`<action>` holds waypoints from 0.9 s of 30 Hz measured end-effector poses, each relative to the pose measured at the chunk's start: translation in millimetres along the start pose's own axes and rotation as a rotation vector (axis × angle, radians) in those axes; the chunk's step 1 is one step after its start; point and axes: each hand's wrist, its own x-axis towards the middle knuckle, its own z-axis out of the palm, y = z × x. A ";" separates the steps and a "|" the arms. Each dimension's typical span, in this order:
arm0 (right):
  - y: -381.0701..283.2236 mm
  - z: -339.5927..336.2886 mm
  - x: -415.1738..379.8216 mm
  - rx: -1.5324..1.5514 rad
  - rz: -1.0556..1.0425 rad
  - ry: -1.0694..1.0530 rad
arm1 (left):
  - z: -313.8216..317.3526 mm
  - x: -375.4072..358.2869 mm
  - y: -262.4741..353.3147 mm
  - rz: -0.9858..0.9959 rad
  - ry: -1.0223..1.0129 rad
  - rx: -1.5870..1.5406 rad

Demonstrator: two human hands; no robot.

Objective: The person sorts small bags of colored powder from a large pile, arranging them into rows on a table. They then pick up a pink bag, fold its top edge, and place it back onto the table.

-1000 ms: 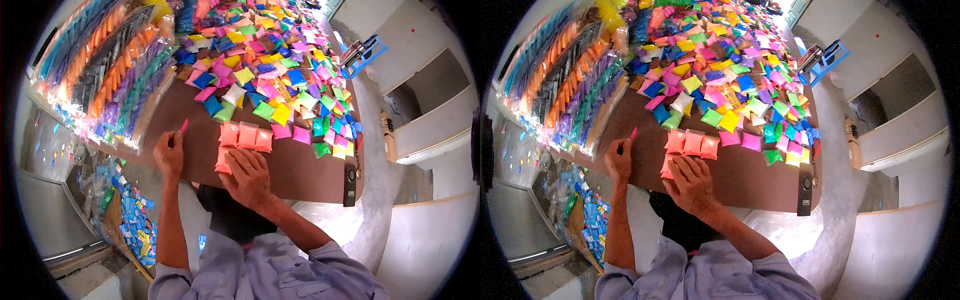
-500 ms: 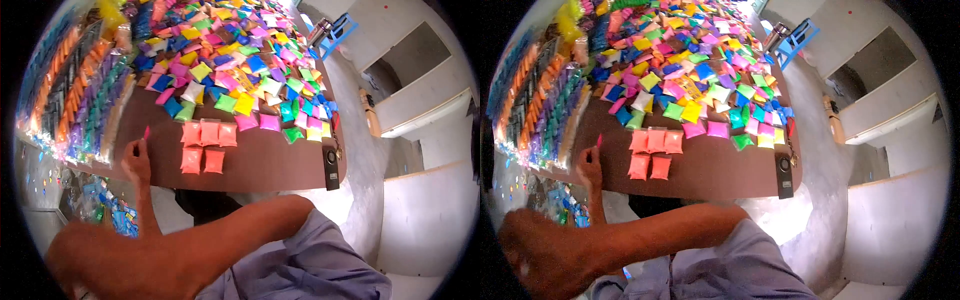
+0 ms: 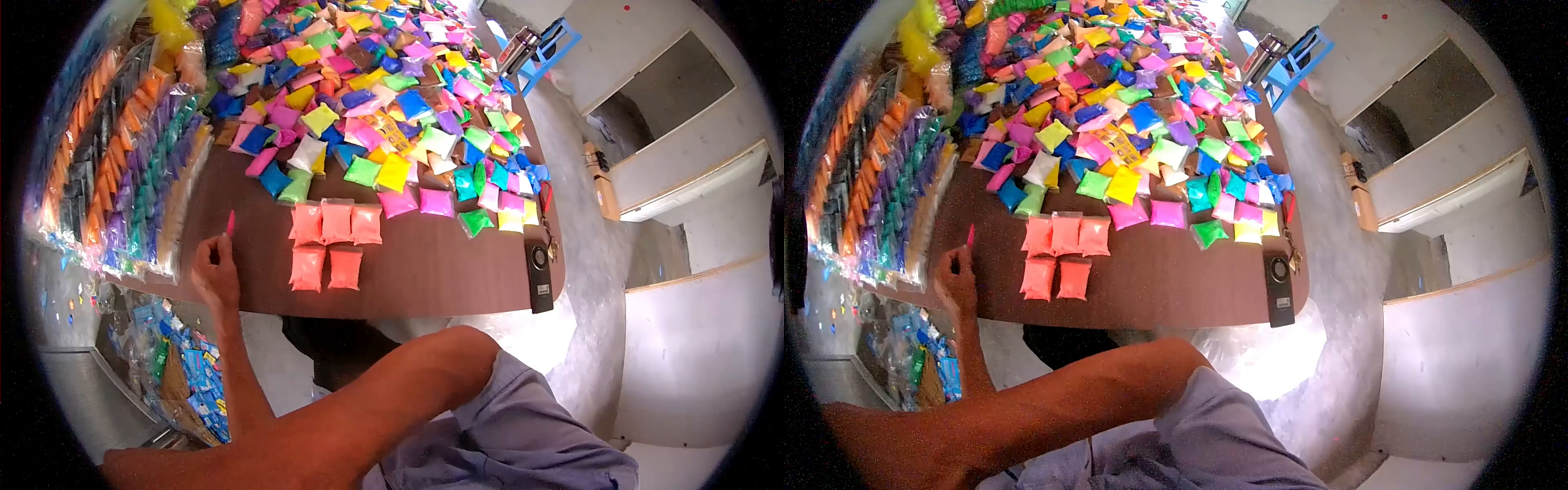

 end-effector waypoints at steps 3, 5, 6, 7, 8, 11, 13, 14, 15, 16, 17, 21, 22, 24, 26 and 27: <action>-7.9 -15.4 6.3 0.021 0.041 -0.097 | 1.5 0.0 0.7 -0.017 0.011 -0.045; -13.4 -26.8 10.0 0.171 0.071 -0.271 | 0.5 0.1 0.4 -0.025 0.004 -0.063; -19.2 -19.9 1.7 0.173 0.070 -0.275 | 0.4 -0.4 0.3 -0.035 -0.008 -0.082; -29.0 -5.1 -14.5 0.136 0.005 -0.037 | 1.3 -1.2 0.6 -0.036 -0.005 -0.078; -31.3 7.4 -23.7 0.099 -0.061 0.201 | 2.2 -1.9 0.7 -0.049 -0.001 -0.107; -0.4 29.6 -17.2 0.010 0.024 0.370 | 2.4 -0.3 -1.0 -0.035 0.020 -0.116; 2.3 26.2 -28.8 -0.124 0.056 0.367 | 4.7 -2.8 0.3 -0.012 0.029 -0.102; 3.0 23.2 -35.9 -0.258 0.085 0.362 | 4.8 -3.7 0.9 -0.004 0.025 -0.090; 2.8 21.3 -42.8 -0.254 0.080 0.351 | 2.2 -1.8 0.5 0.006 0.031 -0.072; 1.8 19.6 -51.3 -0.353 0.178 0.318 | 0.5 -0.7 0.8 0.007 0.045 -0.063; 3.6 16.8 -60.3 -0.452 0.276 0.285 | 0.7 -1.5 1.8 -0.007 0.036 -0.082; 26.4 13.9 -109.0 -0.629 0.280 0.470 | 1.1 -1.0 0.5 -0.056 0.009 -0.103; 16.9 11.4 -120.3 -0.621 0.355 0.489 | 0.6 -1.4 1.6 -0.031 0.019 -0.130; 13.8 8.4 -142.4 -0.665 0.405 0.633 | 0.8 -2.3 1.0 -0.052 0.015 -0.117; 10.7 7.2 -169.4 -0.733 0.443 0.708 | -0.8 -1.3 4.4 -0.071 0.010 -0.108; 8.1 7.6 -182.4 -0.801 0.487 0.793 | -2.5 -1.3 8.3 -0.087 -0.004 -0.125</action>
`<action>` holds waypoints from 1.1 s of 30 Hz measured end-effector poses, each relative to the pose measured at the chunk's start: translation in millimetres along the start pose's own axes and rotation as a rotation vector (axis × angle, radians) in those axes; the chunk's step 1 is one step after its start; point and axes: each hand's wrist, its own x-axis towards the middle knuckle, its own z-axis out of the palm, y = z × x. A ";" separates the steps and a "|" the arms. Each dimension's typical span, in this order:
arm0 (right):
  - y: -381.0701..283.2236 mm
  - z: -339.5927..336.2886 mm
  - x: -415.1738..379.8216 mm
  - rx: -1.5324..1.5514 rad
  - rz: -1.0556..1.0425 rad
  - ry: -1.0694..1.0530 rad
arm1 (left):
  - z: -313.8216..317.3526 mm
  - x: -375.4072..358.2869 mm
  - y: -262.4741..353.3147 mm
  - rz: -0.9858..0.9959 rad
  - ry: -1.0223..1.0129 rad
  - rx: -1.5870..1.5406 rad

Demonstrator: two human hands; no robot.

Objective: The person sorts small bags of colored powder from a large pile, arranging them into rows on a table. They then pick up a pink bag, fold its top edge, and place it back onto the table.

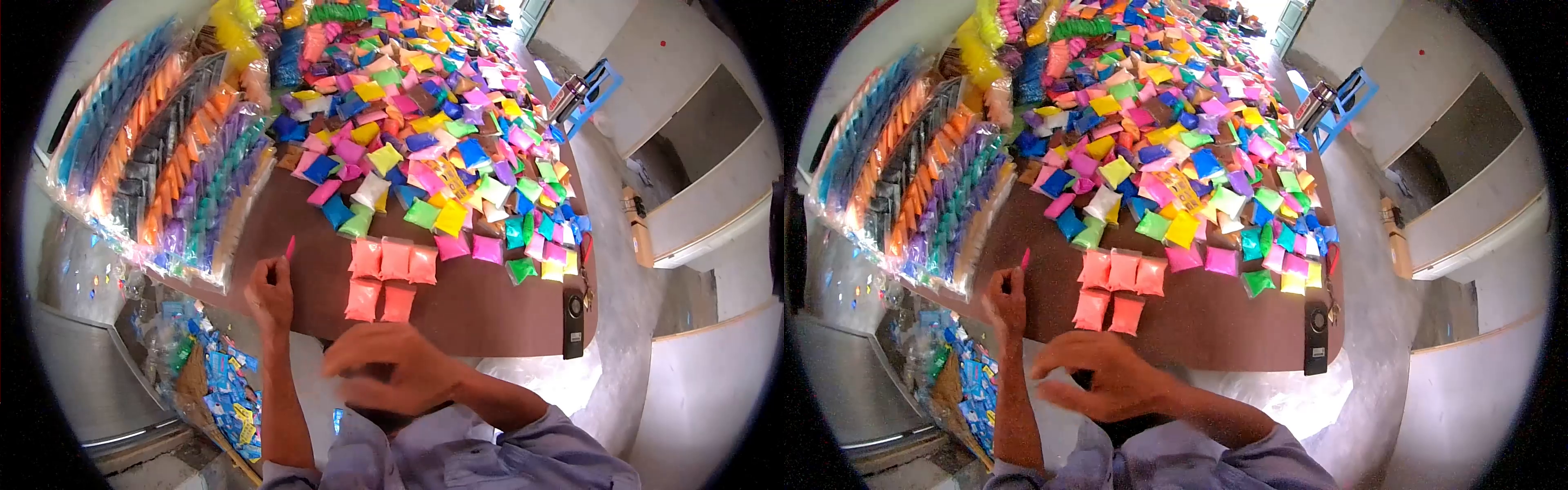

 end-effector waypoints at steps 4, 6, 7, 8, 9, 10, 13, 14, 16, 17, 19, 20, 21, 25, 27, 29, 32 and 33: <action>16.5 -27.9 -31.7 -0.100 0.174 0.106 | 1.1 0.6 0.3 0.047 0.019 -0.009; 26.2 -37.3 -47.9 -0.344 0.214 0.196 | 1.0 0.5 1.8 0.039 0.017 -0.001; 32.8 -42.2 -56.4 -0.343 0.210 0.196 | 0.6 0.7 2.8 0.027 0.014 0.006; 40.3 -47.3 -65.2 -0.473 0.207 0.230 | 0.2 0.9 4.2 0.030 0.017 0.009; 47.8 -52.1 -74.1 -0.602 0.203 0.264 | -0.3 1.1 6.0 0.045 0.018 0.009; 55.2 -56.7 -83.1 -0.598 0.200 0.267 | -0.7 1.2 7.6 0.060 0.017 0.009; 71.7 -71.4 -109.9 -0.782 0.191 0.455 | -1.0 1.8 12.0 0.084 0.026 0.036; 74.8 -76.4 -118.5 -0.844 0.207 0.522 | -0.9 1.6 11.4 0.088 0.027 0.040; 79.6 -84.9 -134.6 -0.899 0.218 0.593 | 0.1 1.1 8.8 0.048 0.001 0.061; 81.6 -88.6 -142.6 -0.983 0.230 0.582 | 0.1 0.8 8.7 0.055 0.003 0.066; 85.7 -89.9 -154.4 -1.065 0.238 0.578 | 2.4 -0.3 8.9 0.073 0.021 0.107; 87.6 -88.4 -160.3 -1.088 0.272 0.578 | 4.1 -0.2 5.3 0.078 0.020 0.110; 89.3 -87.0 -164.8 -1.110 0.307 0.575 | 5.5 -0.2 0.5 0.111 0.035 0.122; 92.1 -81.4 -166.4 -1.160 0.308 0.583 | 5.1 -5.4 4.1 0.151 0.052 0.201; 92.2 -82.7 -165.4 -1.145 0.325 0.588 | 6.7 -7.5 11.5 0.149 0.055 0.210; 90.8 -83.7 -164.0 -1.130 0.342 0.589 | 8.1 -9.4 12.8 0.142 0.060 0.220; 89.7 -85.8 -162.3 -1.125 0.359 0.584 | 10.3 -9.7 17.4 0.209 0.049 0.279; 89.7 -86.7 -161.8 -1.115 0.358 0.587 | 10.6 -10.4 27.3 0.212 0.042 0.305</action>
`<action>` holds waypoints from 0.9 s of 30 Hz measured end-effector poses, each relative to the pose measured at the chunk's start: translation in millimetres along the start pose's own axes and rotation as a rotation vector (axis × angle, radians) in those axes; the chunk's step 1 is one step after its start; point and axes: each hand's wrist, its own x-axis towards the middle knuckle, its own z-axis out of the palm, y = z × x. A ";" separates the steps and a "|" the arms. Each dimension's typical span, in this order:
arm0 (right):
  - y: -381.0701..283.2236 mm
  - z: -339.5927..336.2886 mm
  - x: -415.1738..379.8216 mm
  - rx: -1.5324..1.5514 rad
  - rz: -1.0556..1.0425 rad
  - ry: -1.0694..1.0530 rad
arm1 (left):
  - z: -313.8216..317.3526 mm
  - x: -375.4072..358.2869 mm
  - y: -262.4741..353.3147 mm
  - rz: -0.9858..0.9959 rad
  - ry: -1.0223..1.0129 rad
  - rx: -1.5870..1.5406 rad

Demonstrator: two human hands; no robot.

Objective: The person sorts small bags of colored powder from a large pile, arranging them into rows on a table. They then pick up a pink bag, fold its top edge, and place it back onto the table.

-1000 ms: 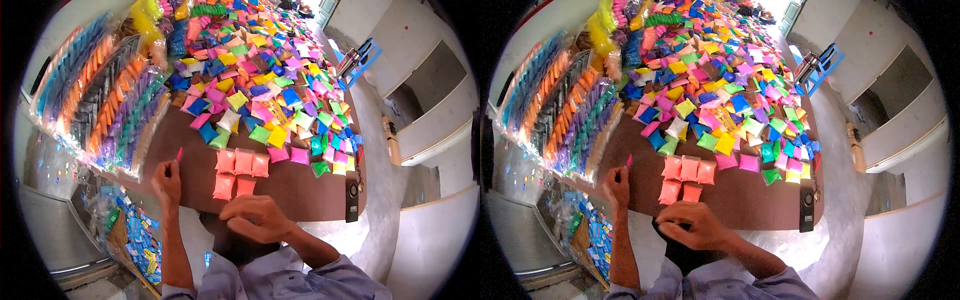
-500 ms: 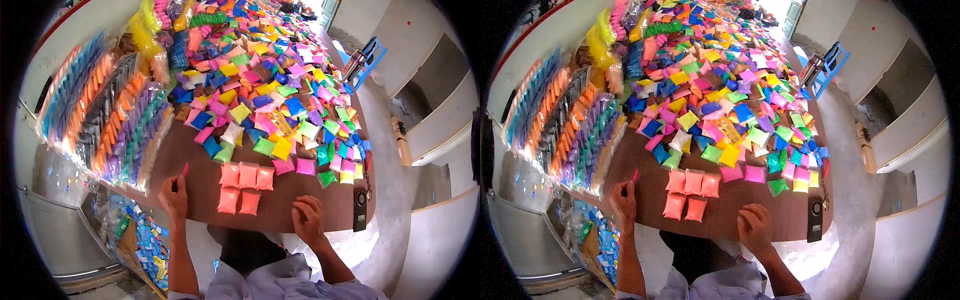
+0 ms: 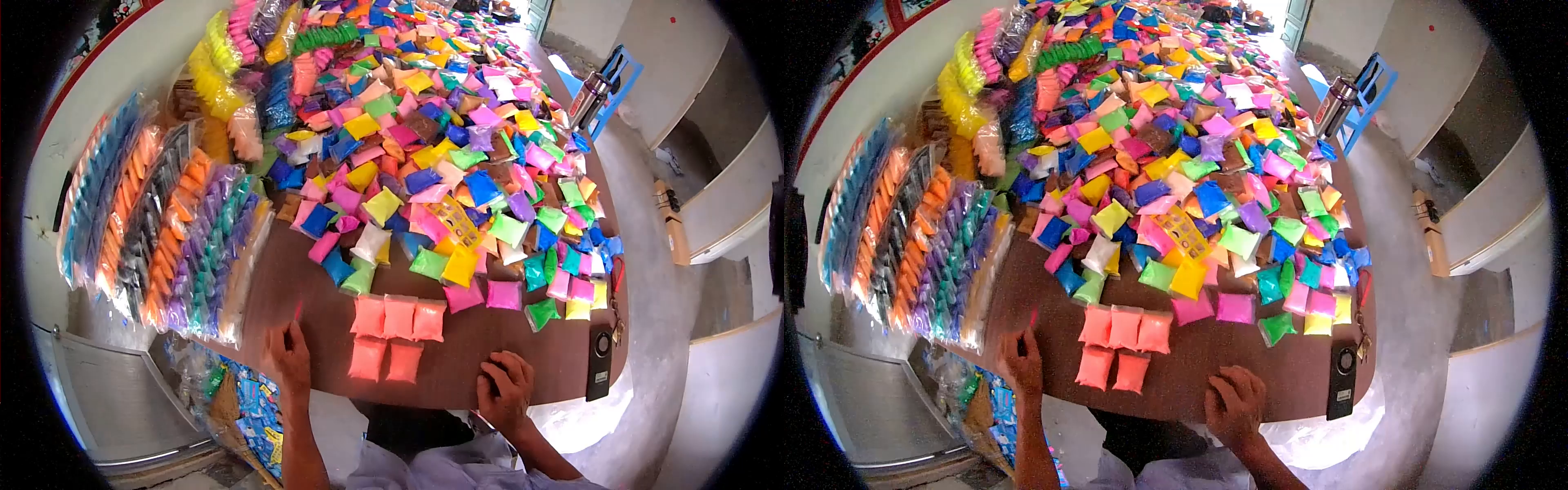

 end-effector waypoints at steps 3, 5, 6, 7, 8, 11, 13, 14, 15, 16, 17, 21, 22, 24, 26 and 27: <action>3.7 2.7 -0.8 0.007 0.003 0.007 | 3.1 -0.1 -1.3 0.008 -0.014 0.053; 6.6 4.8 -2.4 0.003 0.002 0.011 | 5.8 2.2 -1.4 0.010 -0.019 0.080; 7.9 5.8 -3.1 0.005 0.015 0.010 | 2.9 11.0 6.8 0.089 -0.037 0.143; 8.6 6.8 -3.1 0.006 0.031 0.008 | 0.6 20.6 15.6 0.168 -0.057 0.205; 9.2 6.9 -2.3 0.008 0.037 -0.001 | 1.1 32.1 28.1 0.165 -0.066 0.210; 11.5 7.9 0.1 0.004 0.051 -0.030 | 30.3 76.3 67.7 0.182 -0.162 -0.074; 10.8 6.3 -2.4 0.013 0.034 0.003 | 57.1 102.5 90.5 0.312 -0.254 -0.144; 9.0 4.4 -5.3 0.019 0.068 -0.050 | 69.2 115.4 105.0 0.372 -0.337 -0.144; 7.6 4.7 -5.0 0.032 0.072 -0.031 | 84.2 125.2 117.5 0.398 -0.386 -0.186; 10.3 8.3 -1.6 0.044 0.054 0.016 | 99.0 131.5 124.0 0.500 -0.375 -0.143; 10.3 9.3 -2.3 0.051 0.063 0.004 | 110.4 141.2 132.3 0.577 -0.419 -0.106; 11.8 11.3 -1.8 0.042 0.071 0.007 | 154.7 158.3 146.5 0.712 -0.548 -0.022; 13.1 11.2 -1.8 0.032 0.068 0.012 | 162.1 158.8 146.4 0.747 -0.530 -0.008; 14.0 9.5 -3.5 0.041 0.068 0.004 | 170.1 158.3 150.6 0.747 -0.576 0.024; 10.2 7.8 1.1 0.035 0.078 0.005 | 175.5 155.8 159.2 0.730 -0.611 0.079; 11.2 8.8 2.5 0.035 0.063 0.037 | 177.1 150.3 166.8 0.714 -0.604 0.094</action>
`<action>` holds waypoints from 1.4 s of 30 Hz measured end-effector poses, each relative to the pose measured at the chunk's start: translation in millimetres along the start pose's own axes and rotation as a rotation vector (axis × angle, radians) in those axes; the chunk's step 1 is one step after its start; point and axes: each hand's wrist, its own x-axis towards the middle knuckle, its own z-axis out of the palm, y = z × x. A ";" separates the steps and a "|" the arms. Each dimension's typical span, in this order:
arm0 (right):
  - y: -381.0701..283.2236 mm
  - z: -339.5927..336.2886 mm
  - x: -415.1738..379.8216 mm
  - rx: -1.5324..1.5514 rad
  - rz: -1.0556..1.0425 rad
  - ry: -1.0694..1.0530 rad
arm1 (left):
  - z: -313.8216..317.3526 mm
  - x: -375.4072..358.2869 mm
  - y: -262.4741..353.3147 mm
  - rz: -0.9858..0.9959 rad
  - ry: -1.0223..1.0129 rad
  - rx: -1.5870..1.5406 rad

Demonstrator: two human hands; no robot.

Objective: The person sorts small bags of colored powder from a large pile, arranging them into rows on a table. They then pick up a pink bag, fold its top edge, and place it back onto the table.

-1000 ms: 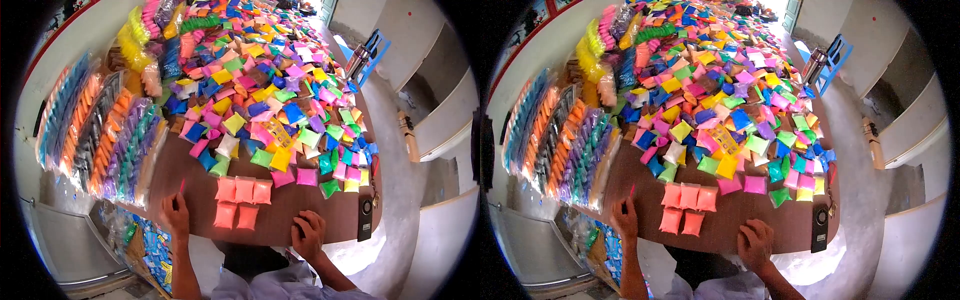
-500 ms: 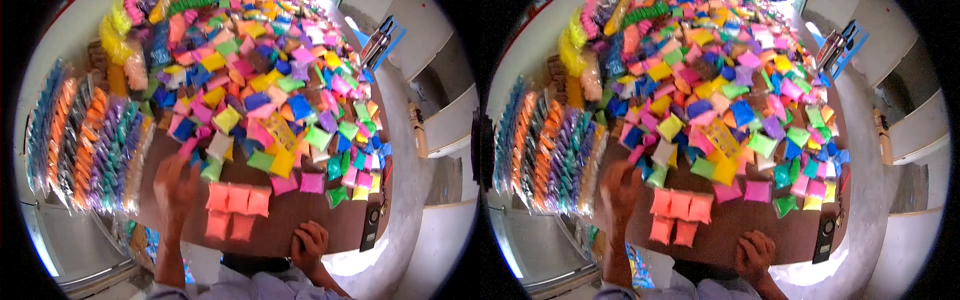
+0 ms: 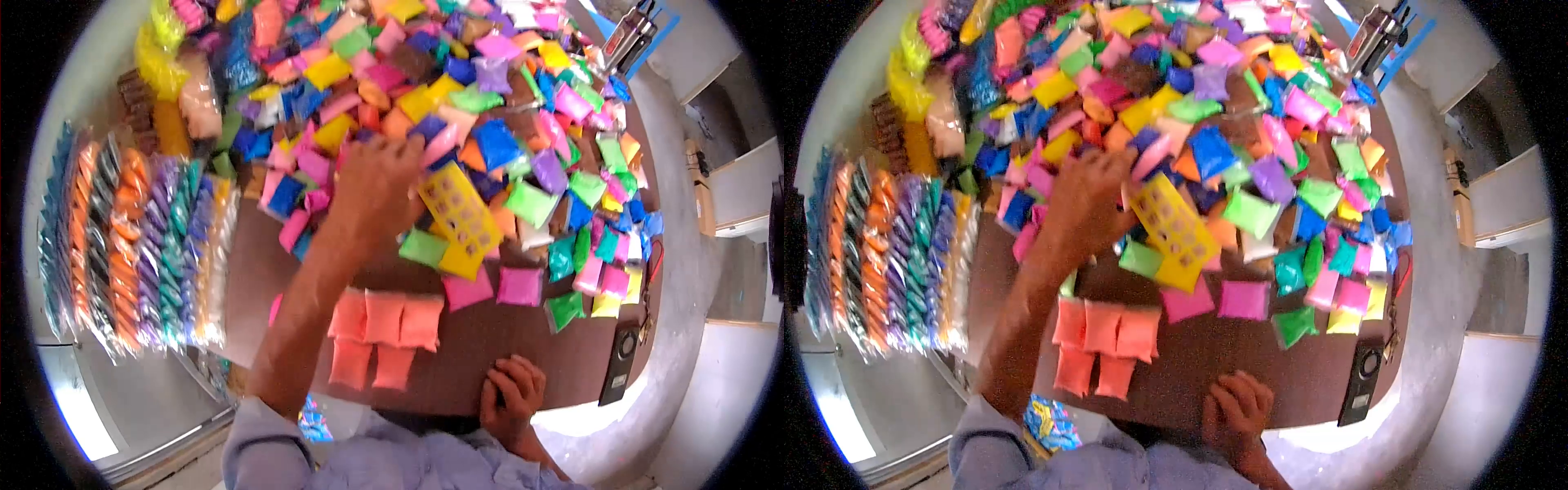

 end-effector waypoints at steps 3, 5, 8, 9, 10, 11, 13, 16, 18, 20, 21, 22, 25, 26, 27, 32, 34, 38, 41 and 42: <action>-0.8 -2.5 -0.7 0.005 0.032 -0.041 | 13.2 6.7 18.1 0.036 0.071 -0.058; 4.1 1.1 -5.6 0.000 0.040 -0.025 | 18.8 10.9 33.4 -0.007 0.114 -0.114; 5.2 1.3 -5.4 0.004 0.057 -0.021 | 19.0 11.6 49.6 0.046 0.139 -0.260; 4.4 0.9 -4.6 0.013 0.062 -0.023 | 13.8 10.7 54.4 0.057 0.149 -0.309; 4.1 1.0 -4.4 0.016 0.065 -0.019 | 14.8 11.8 49.3 0.061 0.147 -0.305; 3.9 1.1 -4.7 0.010 0.068 -0.023 | 15.8 12.9 38.9 0.055 0.172 -0.215; 3.2 2.4 -5.7 0.003 0.080 -0.023 | 8.5 21.7 20.6 -0.020 0.229 -0.036; 3.8 0.6 -5.3 0.005 0.067 -0.002 | 15.4 32.4 -11.7 -0.135 0.203 0.099; 4.2 0.7 -6.5 0.025 0.076 0.004 | 22.4 38.7 -27.3 -0.178 0.186 0.054; 3.5 -1.7 -5.6 0.034 0.073 0.005 | 24.0 37.7 -35.7 -0.217 0.167 0.006; 3.2 -2.8 -4.4 0.047 0.067 0.003 | 19.8 36.1 -36.5 -0.152 0.230 -0.015; 2.4 -3.8 -4.0 0.046 0.070 0.010 | 14.6 34.0 -36.5 -0.087 0.292 -0.036; 2.0 -4.6 -3.0 0.045 0.048 -0.007 | -15.8 21.0 -31.8 -0.251 0.251 -0.585; 3.1 -2.4 -4.8 0.040 0.040 0.008 | -27.6 12.7 -27.8 -0.249 0.254 -0.578; 4.3 -0.4 -6.4 0.036 0.030 0.020 | -39.8 1.7 -22.7 -0.334 0.215 -0.762; 5.9 -2.0 -8.5 0.021 0.004 0.023 | -78.6 -75.8 16.2 -0.553 0.164 -0.960; 5.0 0.2 -8.4 0.037 -0.009 0.059 | -74.7 -113.8 25.4 -0.538 0.172 -1.021; -0.7 -1.7 -7.6 0.060 -0.021 0.077 | -76.8 -188.6 55.4 -0.669 0.168 -1.035; -4.8 -3.4 -8.0 0.066 -0.019 0.111 | -70.1 -231.8 69.6 -0.787 0.146 -1.108; -4.9 -2.3 -8.9 0.067 -0.023 0.113 | -67.7 -242.9 76.6 -0.786 0.151 -1.107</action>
